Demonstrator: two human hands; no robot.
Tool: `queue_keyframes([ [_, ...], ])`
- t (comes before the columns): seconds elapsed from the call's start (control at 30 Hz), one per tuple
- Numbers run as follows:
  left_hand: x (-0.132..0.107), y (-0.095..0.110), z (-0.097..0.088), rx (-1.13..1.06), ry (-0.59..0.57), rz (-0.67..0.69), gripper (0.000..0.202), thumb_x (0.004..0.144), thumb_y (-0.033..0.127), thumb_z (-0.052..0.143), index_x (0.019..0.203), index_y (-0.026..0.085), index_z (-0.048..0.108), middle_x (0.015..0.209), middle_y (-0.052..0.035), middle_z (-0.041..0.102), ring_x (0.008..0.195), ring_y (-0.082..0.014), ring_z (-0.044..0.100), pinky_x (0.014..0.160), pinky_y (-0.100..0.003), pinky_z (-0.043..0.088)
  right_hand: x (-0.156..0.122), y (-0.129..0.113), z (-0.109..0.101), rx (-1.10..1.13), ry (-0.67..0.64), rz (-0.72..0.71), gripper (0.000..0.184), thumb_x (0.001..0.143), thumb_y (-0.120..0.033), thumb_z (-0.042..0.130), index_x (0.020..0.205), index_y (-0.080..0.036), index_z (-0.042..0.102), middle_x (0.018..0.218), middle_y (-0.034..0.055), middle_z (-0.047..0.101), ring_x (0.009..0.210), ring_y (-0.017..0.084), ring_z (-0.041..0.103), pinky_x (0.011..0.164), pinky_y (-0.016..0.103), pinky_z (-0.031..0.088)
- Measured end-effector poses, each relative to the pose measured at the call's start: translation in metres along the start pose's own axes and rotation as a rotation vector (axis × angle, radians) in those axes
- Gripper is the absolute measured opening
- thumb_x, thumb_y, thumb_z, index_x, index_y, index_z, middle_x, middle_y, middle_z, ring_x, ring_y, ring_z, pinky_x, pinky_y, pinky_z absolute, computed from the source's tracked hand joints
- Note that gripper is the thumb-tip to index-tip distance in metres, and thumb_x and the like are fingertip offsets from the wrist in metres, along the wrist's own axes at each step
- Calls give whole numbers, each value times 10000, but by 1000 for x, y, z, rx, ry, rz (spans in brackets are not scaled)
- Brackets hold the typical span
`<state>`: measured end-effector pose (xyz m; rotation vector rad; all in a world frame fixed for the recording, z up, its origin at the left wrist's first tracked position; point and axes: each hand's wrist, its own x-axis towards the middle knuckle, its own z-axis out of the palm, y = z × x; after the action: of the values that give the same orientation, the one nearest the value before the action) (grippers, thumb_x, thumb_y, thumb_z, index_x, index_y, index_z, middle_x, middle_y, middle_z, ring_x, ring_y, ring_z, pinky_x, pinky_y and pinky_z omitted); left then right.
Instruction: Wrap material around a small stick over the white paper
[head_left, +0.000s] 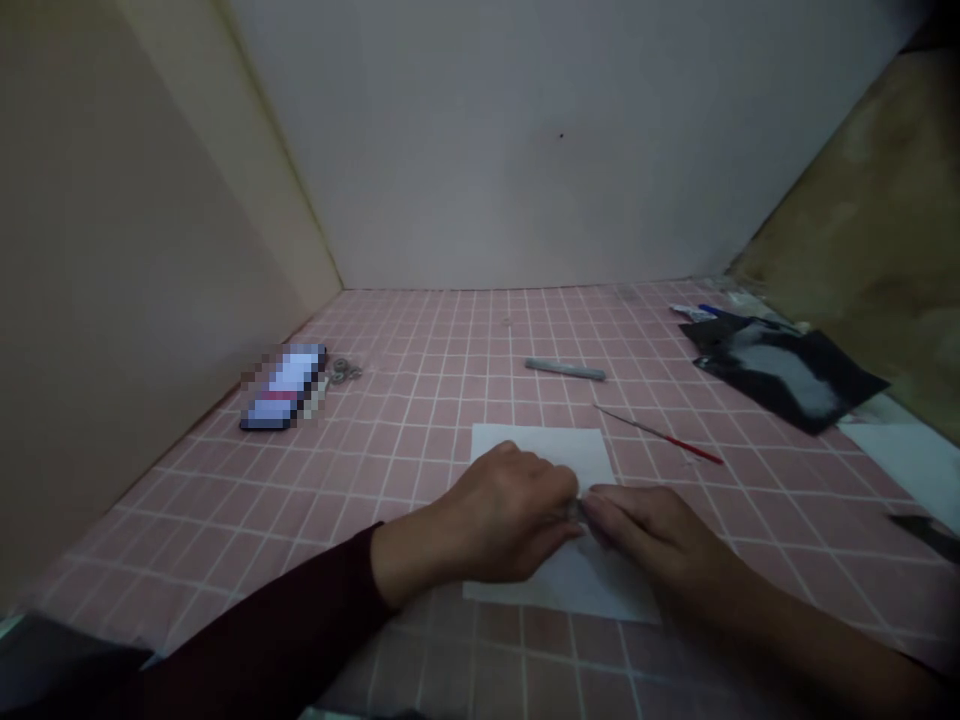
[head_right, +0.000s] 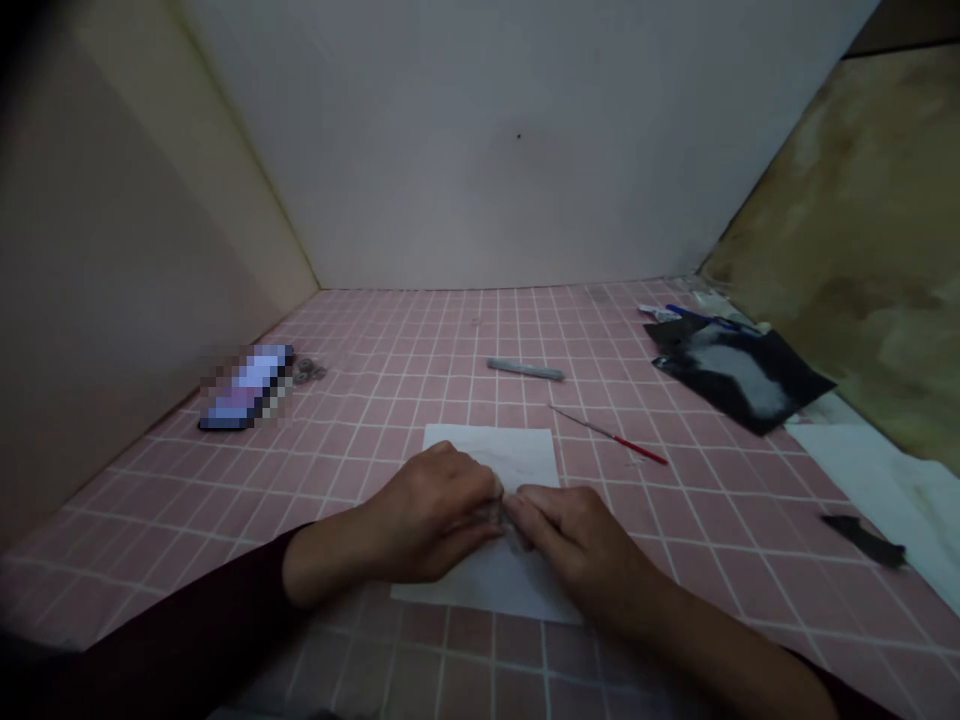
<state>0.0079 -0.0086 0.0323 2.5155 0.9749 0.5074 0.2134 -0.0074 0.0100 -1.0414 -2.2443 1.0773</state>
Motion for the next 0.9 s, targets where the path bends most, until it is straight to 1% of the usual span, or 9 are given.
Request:
queue_keyframes([
  [0.1, 0, -1, 5, 167, 49, 51, 173, 892, 289, 481, 824, 139, 534, 778, -63, 611, 731, -194, 550, 749, -379, 421, 2, -2, 0, 22, -11, 57, 408, 986, -331, 329, 614, -187, 410, 560, -18, 456, 536, 115, 472, 529, 246, 358],
  [0.3, 1, -6, -9, -546, -172, -45, 231, 914, 384, 510, 894, 154, 518, 789, -5, 594, 678, -107, 542, 609, -217, 450, -6, -6, 1, -278, 214, -476, 209, 920, -154, 413, 721, -187, 468, 615, 10, 486, 551, 134, 451, 531, 277, 321],
  [0.37, 1, -4, -7, -465, -132, -50, 224, 904, 375, 527, 884, 152, 523, 784, -8, 596, 685, -113, 545, 625, -230, 451, -5, -3, 1, -236, 193, -412, 220, 927, -172, 412, 716, -189, 470, 617, 9, 492, 553, 133, 459, 537, 275, 333],
  [0.5, 0, -1, 7, 137, 59, 38, 182, 886, 314, 506, 851, 138, 540, 785, -57, 613, 736, -190, 564, 738, -367, 434, 2, 4, -1, 64, 3, 9, 386, 978, -315, 351, 616, -195, 404, 556, -17, 442, 513, 117, 437, 507, 246, 357],
  [0.57, 0, -2, 10, 225, 74, 59, 184, 890, 302, 483, 845, 133, 540, 786, -71, 617, 751, -207, 573, 760, -395, 426, 3, 5, -1, 140, -34, 73, 414, 984, -346, 335, 603, -194, 398, 549, -20, 431, 512, 116, 429, 499, 241, 362],
  [0.63, 0, -3, 6, 61, 47, 10, 226, 901, 354, 492, 856, 138, 540, 763, -53, 612, 726, -188, 575, 724, -353, 440, 1, 2, 0, 71, 32, 13, 377, 980, -305, 356, 628, -192, 425, 567, -19, 449, 521, 115, 446, 516, 243, 364],
  [0.73, -1, -7, -6, -441, -139, -56, 250, 920, 387, 490, 882, 145, 543, 784, -31, 623, 718, -142, 590, 662, -261, 463, -5, -2, 1, -147, 139, -298, 244, 944, -197, 404, 713, -191, 486, 619, 1, 501, 561, 130, 480, 547, 265, 355],
  [0.8, -1, -8, -10, -629, -233, -60, 241, 933, 373, 474, 889, 147, 544, 800, -25, 627, 719, -123, 590, 642, -230, 466, -6, -3, 1, -229, 176, -455, 193, 919, -164, 422, 743, -190, 497, 633, 12, 510, 568, 137, 477, 544, 276, 341],
  [0.9, -1, -6, -4, -357, -85, -37, 242, 904, 387, 512, 875, 149, 546, 769, -25, 609, 691, -137, 560, 647, -265, 449, -3, -1, 0, -144, 151, -277, 269, 945, -209, 405, 682, -190, 457, 594, -7, 474, 528, 119, 460, 516, 262, 333],
])
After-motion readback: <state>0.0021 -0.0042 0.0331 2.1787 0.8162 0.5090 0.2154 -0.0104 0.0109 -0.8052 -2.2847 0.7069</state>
